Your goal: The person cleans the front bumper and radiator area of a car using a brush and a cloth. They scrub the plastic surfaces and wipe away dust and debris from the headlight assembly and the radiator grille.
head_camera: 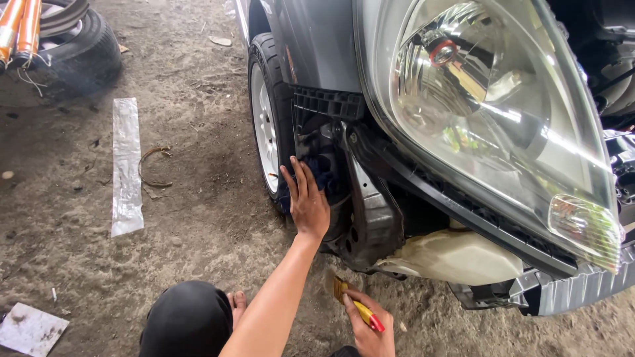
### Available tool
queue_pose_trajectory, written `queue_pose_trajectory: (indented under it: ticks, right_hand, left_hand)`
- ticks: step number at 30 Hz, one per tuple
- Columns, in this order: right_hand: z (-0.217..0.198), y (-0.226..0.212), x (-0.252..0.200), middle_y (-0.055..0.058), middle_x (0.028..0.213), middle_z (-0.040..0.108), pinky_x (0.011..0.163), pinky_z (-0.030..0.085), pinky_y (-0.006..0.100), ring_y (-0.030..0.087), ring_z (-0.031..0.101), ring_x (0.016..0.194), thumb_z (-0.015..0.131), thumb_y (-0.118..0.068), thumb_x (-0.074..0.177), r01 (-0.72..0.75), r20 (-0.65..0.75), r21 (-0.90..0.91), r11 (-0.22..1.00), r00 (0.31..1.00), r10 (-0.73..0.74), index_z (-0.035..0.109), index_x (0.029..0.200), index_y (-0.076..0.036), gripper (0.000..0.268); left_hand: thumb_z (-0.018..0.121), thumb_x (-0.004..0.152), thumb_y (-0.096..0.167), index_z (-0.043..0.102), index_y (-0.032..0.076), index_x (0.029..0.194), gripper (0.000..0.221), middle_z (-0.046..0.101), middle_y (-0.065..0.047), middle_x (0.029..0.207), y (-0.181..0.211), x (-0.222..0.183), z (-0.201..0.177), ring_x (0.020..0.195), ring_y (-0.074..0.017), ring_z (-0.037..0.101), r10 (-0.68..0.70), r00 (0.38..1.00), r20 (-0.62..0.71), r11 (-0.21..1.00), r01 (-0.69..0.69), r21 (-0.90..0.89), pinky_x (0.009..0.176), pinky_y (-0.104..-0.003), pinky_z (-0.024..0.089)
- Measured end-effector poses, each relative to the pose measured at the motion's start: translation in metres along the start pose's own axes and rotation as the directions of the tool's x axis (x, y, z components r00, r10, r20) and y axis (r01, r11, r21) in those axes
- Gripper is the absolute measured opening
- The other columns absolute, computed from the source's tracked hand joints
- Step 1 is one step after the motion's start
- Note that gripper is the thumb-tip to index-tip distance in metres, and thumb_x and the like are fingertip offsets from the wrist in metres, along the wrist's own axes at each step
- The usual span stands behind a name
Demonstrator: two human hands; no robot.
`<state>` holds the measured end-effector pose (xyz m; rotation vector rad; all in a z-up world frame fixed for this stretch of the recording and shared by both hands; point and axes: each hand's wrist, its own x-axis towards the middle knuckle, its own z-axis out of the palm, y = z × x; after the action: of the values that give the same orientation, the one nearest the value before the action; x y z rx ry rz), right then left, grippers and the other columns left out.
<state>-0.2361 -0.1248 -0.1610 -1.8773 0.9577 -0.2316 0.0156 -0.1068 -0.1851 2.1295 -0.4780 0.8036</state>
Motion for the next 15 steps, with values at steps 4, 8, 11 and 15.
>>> queue_pose_trajectory:
  ticks: [4,8,11,15]
  right_hand:
    - [-0.002,-0.003,-0.006,0.001,0.116,0.087,0.089,0.063,0.026,0.01,0.082,0.107,0.078,-0.03,0.083,-0.048,-0.001,-0.037,0.998,0.999,0.048,0.09,0.1,-0.016,0.025]
    - [0.003,0.005,0.004,0.0,0.124,0.084,0.094,0.064,0.027,0.012,0.08,0.114,0.075,-0.029,0.084,-0.037,0.017,0.004,0.999,0.999,0.037,0.087,0.106,-0.014,0.029]
    - [0.009,0.013,0.003,-0.002,0.123,0.084,0.092,0.065,0.028,0.012,0.08,0.111,0.075,-0.033,0.085,-0.063,0.024,-0.067,0.996,0.998,0.065,0.088,0.107,-0.018,0.03]
    - [0.015,0.0,-0.004,-0.007,0.129,0.08,0.097,0.068,0.025,0.01,0.08,0.111,0.071,-0.032,0.089,-0.094,0.035,-0.047,0.994,0.995,0.095,0.087,0.107,-0.021,0.026]
  left_hand:
    - [0.064,0.102,0.033,0.023,-0.011,0.158,0.082,0.008,-0.028,0.168,0.03,0.048,-0.009,0.154,-0.0525,0.004,-0.107,0.994,0.037,0.95,0.091,0.298,0.13,-0.05,0.02]
    - [0.062,0.1,0.03,0.033,-0.013,0.154,0.075,0.015,-0.035,0.163,0.03,0.061,-0.014,0.151,-0.0594,0.012,0.016,0.999,-0.045,0.954,-0.001,0.301,0.127,-0.063,0.019]
    - [0.053,0.102,0.034,0.044,0.004,0.153,0.059,0.029,-0.026,0.163,-0.018,0.011,0.001,0.149,-0.0535,0.025,0.297,0.949,0.11,0.898,-0.317,0.305,0.123,-0.06,0.025]
    - [0.051,0.096,0.016,0.013,0.033,0.166,0.082,0.01,0.004,0.174,-0.085,-0.046,0.017,0.159,-0.0309,0.013,0.549,0.702,0.453,0.643,-0.701,0.307,0.13,-0.046,0.002]
